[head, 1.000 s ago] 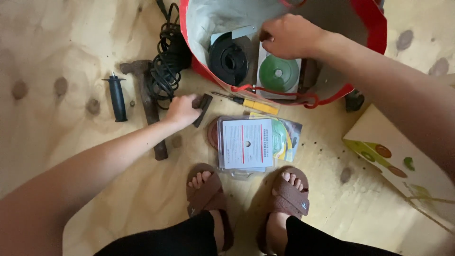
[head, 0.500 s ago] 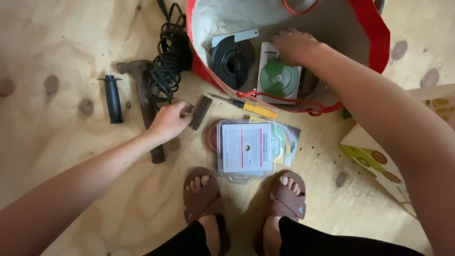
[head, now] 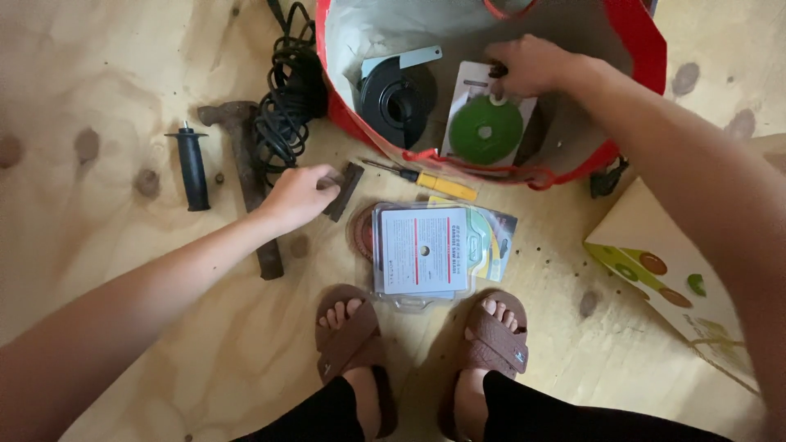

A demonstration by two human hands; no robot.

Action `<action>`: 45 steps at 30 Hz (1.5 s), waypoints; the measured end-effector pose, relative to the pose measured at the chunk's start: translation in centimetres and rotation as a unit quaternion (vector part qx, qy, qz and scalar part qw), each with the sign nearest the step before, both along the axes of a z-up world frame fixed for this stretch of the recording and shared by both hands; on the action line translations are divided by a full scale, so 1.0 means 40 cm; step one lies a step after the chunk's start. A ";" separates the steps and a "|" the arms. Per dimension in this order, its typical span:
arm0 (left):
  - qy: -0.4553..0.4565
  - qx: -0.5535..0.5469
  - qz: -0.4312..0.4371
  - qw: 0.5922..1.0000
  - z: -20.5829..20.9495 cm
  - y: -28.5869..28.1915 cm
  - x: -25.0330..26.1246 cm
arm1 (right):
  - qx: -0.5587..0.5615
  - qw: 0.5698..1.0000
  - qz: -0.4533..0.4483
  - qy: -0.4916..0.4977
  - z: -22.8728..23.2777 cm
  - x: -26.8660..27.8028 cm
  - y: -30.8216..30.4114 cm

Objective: Unpacking and sorting various tools and equipment from a red bag onto a plywood floor.

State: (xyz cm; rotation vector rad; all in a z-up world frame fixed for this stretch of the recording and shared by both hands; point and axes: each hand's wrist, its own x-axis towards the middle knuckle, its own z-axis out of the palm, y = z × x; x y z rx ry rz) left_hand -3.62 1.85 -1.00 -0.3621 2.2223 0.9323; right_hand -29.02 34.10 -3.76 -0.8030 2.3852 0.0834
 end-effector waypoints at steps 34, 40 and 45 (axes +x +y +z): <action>-0.047 0.334 0.160 0.928 0.252 -0.126 0.039 | -0.345 0.919 -0.135 -0.137 0.456 0.470 -0.301; -0.075 0.342 0.141 0.926 0.202 -0.158 0.052 | -0.341 0.908 -0.142 -0.196 0.392 0.484 -0.278; -0.086 0.316 0.102 0.939 0.174 -0.167 0.044 | -0.393 0.901 -0.056 -0.175 0.351 0.518 -0.263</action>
